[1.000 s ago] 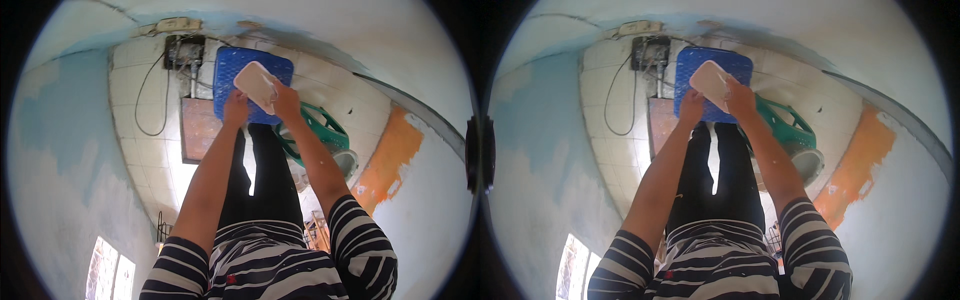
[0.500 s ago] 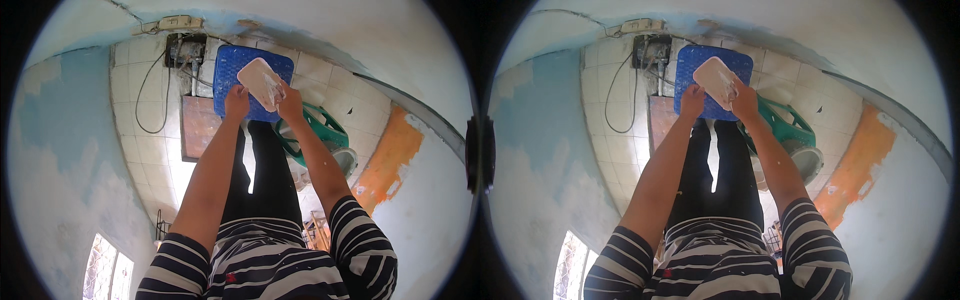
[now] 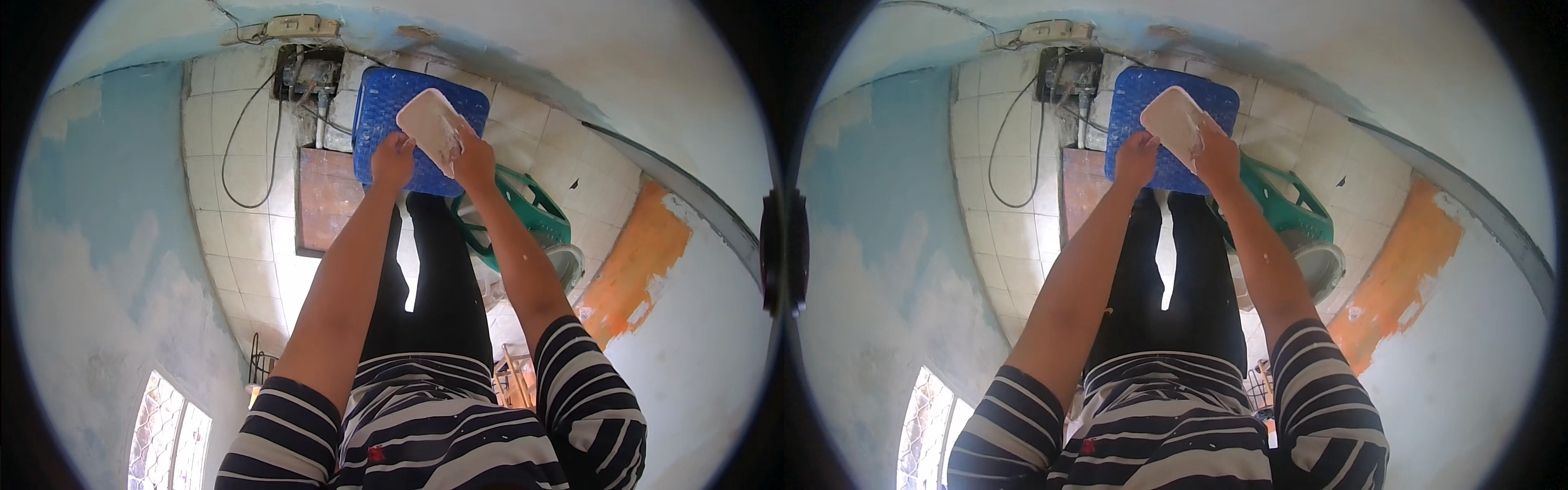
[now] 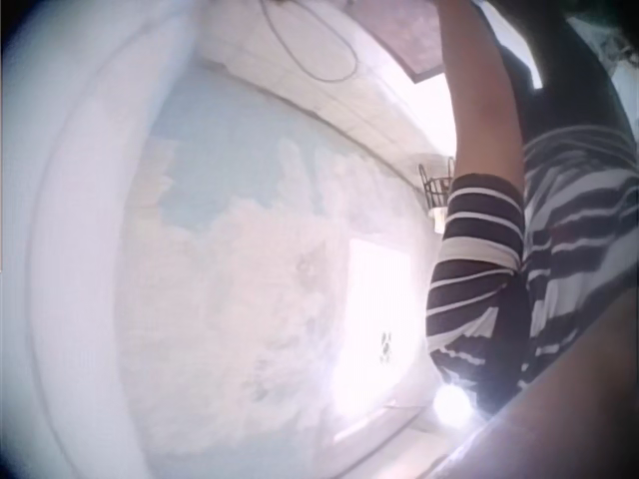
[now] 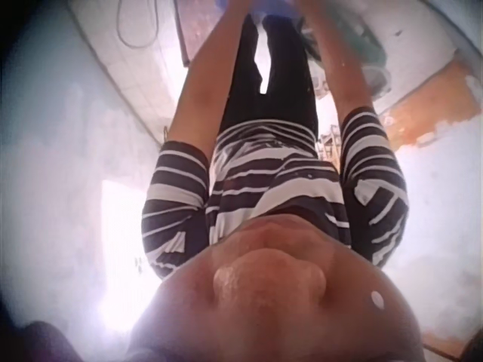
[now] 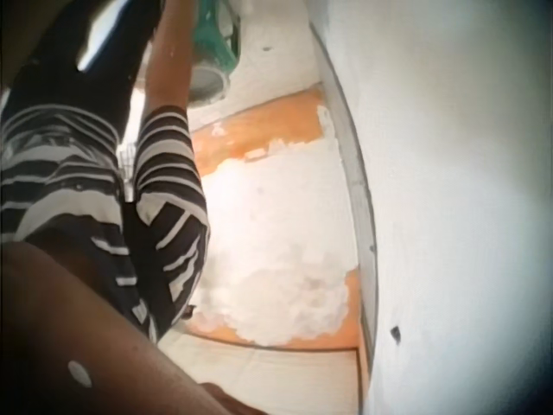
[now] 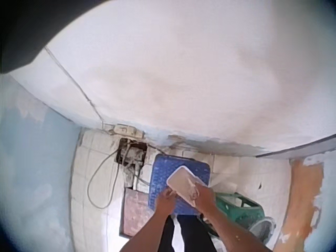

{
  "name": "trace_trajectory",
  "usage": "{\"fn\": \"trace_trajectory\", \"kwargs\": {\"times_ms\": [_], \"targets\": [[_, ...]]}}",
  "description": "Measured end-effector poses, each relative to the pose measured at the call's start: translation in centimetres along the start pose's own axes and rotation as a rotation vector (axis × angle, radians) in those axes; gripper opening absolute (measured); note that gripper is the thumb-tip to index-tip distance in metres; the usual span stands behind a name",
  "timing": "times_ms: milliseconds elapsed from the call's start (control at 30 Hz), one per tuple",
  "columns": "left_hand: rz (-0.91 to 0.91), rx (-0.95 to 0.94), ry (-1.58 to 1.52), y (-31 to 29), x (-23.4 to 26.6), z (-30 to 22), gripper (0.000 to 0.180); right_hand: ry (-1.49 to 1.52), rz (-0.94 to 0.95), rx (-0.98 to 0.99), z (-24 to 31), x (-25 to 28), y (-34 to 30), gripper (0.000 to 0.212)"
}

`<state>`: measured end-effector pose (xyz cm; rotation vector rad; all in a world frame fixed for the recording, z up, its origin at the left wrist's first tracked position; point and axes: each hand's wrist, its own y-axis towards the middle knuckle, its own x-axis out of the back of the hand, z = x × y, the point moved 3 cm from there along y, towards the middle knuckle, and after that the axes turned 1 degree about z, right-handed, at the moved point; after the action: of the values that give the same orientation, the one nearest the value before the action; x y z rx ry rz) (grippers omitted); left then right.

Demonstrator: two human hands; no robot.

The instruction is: The person applies plaster from a pink container onto a ceiling and wall using a putty knife, scraping the tool against the container edge to gather the material.

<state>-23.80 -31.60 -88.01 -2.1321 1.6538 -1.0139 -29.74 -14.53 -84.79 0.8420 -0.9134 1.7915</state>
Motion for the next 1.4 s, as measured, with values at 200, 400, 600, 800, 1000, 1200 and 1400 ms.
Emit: {"fn": "trace_trajectory", "kwargs": {"times_ms": [200,400,600,800,1000,1200,1400], "targets": [[-0.057,-0.092,0.044,0.3,0.0,-0.7,0.031,-0.091,0.085,0.004,-0.8,-1.5,1.0,0.042],[-0.036,0.051,0.051,-0.5,-0.2,-0.1,0.032,-0.047,-0.141,0.134,0.1,0.7,0.3,0.045],[-0.049,0.001,0.012,-0.2,-1.1,-1.6,0.033,-0.122,-0.068,0.151,-0.1,-1.4,1.4,0.043],[-0.039,0.103,0.153,-0.3,-0.4,-0.9,0.031,-0.079,-0.037,0.063,0.0,0.7,0.6,0.044],[-0.033,0.131,0.131,0.1,-0.9,-1.3,0.029,-0.169,0.067,0.041,-1.9,1.1,1.4,0.053],[-0.013,0.058,0.115,0.2,-0.5,-1.1,0.029,-0.143,0.078,0.041,-1.4,-0.2,2.9,0.049],[0.010,0.167,0.205,-0.3,0.3,-2.2,0.031,-0.235,0.000,0.068,-0.9,-0.1,2.2,0.047]]}}
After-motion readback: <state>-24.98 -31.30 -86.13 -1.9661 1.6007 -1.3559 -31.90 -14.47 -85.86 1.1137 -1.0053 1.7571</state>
